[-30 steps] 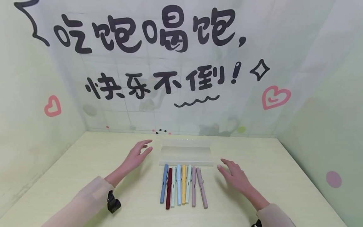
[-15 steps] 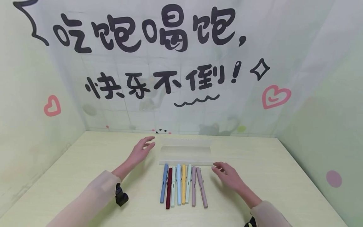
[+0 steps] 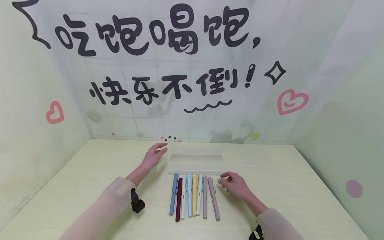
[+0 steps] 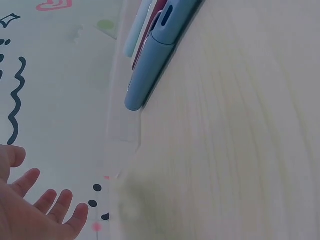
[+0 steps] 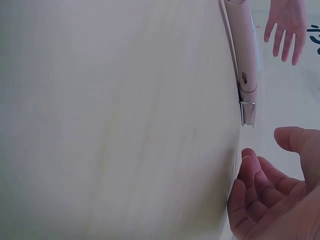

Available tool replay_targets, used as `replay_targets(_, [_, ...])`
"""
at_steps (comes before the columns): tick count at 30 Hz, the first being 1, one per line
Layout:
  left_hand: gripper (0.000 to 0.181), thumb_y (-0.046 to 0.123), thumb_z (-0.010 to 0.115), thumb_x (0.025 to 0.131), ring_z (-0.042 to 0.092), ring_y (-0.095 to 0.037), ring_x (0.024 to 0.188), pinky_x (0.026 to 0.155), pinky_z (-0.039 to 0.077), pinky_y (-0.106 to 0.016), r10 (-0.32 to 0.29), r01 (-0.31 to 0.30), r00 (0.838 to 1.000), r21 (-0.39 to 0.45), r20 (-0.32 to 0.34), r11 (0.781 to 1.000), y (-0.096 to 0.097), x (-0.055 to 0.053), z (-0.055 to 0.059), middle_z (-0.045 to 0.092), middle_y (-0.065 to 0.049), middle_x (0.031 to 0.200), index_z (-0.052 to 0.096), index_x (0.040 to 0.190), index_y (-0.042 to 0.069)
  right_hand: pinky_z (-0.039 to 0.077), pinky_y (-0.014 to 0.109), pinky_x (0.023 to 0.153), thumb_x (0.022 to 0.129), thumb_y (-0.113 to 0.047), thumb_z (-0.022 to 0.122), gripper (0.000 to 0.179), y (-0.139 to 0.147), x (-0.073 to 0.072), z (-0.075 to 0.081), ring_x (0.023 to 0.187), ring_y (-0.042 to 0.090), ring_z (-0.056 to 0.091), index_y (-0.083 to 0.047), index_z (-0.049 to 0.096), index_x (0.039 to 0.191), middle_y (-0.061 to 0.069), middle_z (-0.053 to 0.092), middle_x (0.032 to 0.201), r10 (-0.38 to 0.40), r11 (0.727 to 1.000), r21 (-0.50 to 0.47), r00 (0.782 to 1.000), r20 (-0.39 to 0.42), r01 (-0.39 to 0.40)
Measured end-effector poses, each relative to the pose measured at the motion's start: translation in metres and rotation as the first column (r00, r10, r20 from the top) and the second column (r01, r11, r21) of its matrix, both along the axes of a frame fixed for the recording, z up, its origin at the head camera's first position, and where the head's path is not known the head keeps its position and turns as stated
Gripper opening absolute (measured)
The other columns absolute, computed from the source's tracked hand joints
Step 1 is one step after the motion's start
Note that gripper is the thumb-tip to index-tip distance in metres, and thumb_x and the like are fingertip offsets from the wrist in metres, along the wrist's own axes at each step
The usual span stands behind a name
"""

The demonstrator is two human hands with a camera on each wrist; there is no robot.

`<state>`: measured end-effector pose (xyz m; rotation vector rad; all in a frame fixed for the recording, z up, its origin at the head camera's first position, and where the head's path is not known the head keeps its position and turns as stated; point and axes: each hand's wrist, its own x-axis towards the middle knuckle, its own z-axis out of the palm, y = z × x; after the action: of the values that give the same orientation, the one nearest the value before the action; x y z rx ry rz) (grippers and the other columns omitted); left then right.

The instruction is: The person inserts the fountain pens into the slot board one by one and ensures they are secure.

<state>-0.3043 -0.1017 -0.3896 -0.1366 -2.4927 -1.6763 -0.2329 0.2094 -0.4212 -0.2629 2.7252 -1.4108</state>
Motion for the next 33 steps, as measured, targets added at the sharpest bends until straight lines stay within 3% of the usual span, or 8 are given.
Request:
replay_targets(17, [0.035, 0.021, 0.049, 0.091, 0.048, -0.034, 0.106, 0.086, 0.040, -0.042, 0.032, -0.032, 0.999, -0.006, 0.020, 0.999, 0.012, -0.011, -0.007, 0.042, -0.020, 0.124, 0.050, 0.120, 0.003, 0.039, 0.025, 0.047, 0.079, -0.026, 0.065, 0.032, -0.020, -0.003, -0.002, 0.051, 0.013, 0.046, -0.002, 0.058, 0.100, 0.000, 0.052, 0.062, -0.029, 0.987, 0.161, 1.000, 0.011, 0.027])
replay_targets(33, [0.030, 0.020, 0.047, 0.092, 0.051, -0.033, 0.101, 0.084, 0.043, -0.041, 0.057, -0.057, 0.998, -0.023, -0.002, 0.998, 0.021, -0.017, -0.007, 0.047, -0.019, 0.119, 0.054, 0.115, 0.002, 0.034, 0.025, 0.045, 0.078, -0.021, 0.065, 0.031, -0.027, -0.004, -0.002, 0.052, 0.013, 0.043, -0.006, 0.060, 0.104, -0.001, 0.049, 0.061, 0.033, 0.966, 0.256, 0.999, -0.027, -0.025])
